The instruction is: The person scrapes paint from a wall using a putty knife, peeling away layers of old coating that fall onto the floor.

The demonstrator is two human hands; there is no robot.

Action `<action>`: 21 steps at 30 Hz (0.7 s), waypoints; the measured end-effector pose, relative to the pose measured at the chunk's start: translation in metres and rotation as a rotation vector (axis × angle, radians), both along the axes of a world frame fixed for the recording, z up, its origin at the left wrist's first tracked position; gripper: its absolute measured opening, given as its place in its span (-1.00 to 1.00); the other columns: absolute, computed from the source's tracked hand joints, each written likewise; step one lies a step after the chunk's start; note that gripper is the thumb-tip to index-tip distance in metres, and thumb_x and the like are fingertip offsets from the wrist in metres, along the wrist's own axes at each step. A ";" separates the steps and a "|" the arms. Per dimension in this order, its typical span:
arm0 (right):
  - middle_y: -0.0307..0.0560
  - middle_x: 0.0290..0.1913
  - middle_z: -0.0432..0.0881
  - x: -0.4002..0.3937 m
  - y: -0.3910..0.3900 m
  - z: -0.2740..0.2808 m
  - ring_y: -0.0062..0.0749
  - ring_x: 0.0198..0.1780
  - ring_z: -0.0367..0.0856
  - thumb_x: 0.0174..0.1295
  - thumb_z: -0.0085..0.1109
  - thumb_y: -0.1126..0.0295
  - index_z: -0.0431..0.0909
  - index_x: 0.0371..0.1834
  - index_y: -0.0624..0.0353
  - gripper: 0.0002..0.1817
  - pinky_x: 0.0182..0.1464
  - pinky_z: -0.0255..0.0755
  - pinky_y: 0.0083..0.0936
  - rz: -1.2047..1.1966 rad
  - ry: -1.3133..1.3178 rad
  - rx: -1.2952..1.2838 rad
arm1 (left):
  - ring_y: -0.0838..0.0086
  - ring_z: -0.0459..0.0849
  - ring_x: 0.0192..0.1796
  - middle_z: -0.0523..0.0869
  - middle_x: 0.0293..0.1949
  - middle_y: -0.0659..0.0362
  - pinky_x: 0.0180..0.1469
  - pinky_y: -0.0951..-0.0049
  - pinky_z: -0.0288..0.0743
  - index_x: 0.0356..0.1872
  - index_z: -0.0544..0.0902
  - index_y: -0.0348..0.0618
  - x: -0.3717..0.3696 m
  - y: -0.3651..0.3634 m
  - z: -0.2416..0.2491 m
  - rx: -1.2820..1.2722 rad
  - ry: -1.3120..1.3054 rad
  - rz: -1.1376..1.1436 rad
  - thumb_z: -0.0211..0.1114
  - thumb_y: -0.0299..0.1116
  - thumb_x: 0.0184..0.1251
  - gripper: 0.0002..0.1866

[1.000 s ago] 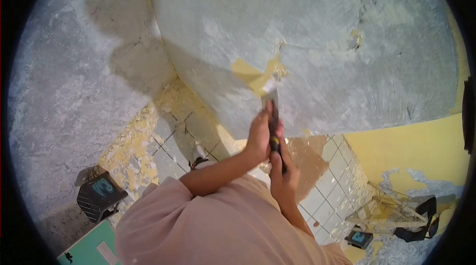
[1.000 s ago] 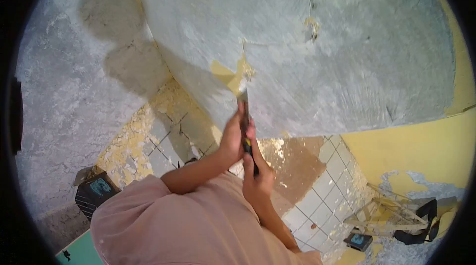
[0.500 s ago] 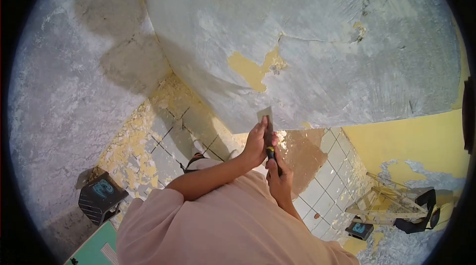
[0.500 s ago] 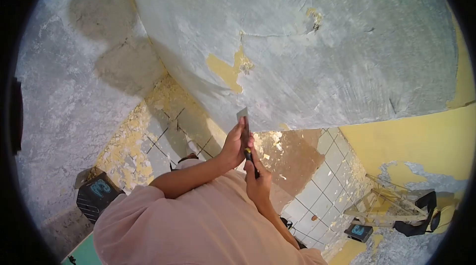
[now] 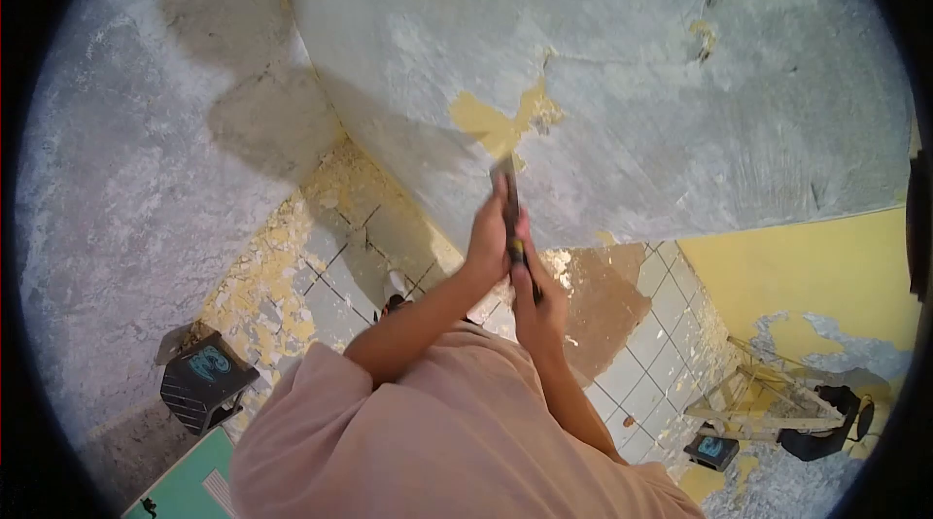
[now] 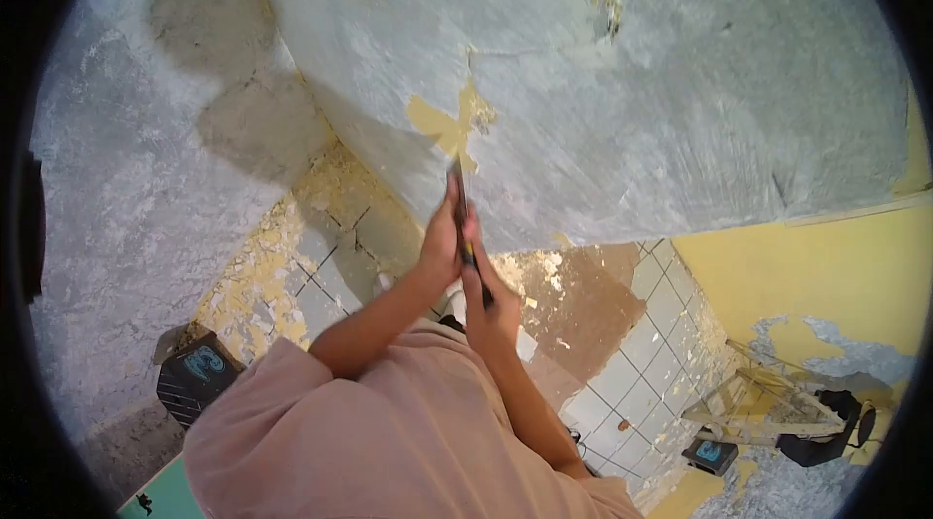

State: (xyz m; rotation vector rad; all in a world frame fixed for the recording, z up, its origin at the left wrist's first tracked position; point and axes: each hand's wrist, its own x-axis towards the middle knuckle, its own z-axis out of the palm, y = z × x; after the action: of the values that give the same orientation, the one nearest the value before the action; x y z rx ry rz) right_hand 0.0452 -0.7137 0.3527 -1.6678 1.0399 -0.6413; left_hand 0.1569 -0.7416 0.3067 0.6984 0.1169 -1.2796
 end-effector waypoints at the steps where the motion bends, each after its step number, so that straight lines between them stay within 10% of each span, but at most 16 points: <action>1: -0.33 -0.44 0.44 -0.014 0.011 0.003 -0.77 -0.58 0.20 0.28 -0.13 0.55 0.32 0.26 0.12 -0.56 -0.56 0.14 -0.75 0.043 -0.008 -0.038 | 0.56 0.34 -0.67 0.38 -0.70 0.25 -0.57 0.60 0.25 -0.45 0.37 -0.09 -0.017 0.009 0.001 0.054 0.033 0.022 -0.11 0.12 0.36 -0.54; 21: -0.09 -0.26 0.59 -0.023 0.007 -0.007 -0.70 -0.42 0.32 0.26 -0.07 0.56 0.33 0.23 0.14 -0.56 -0.35 0.28 -0.73 -0.013 0.018 -0.031 | 0.61 0.31 -0.65 0.37 -0.66 0.29 -0.58 0.61 0.25 -0.44 0.36 -0.09 -0.026 0.004 0.002 0.067 0.148 -0.018 -0.02 0.14 0.32 -0.54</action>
State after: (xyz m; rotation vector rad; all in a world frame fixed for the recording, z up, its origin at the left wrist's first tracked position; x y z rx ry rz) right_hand 0.0219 -0.7063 0.3457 -1.6980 1.0594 -0.6554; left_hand 0.1311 -0.7374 0.3089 0.6623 0.2759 -1.3495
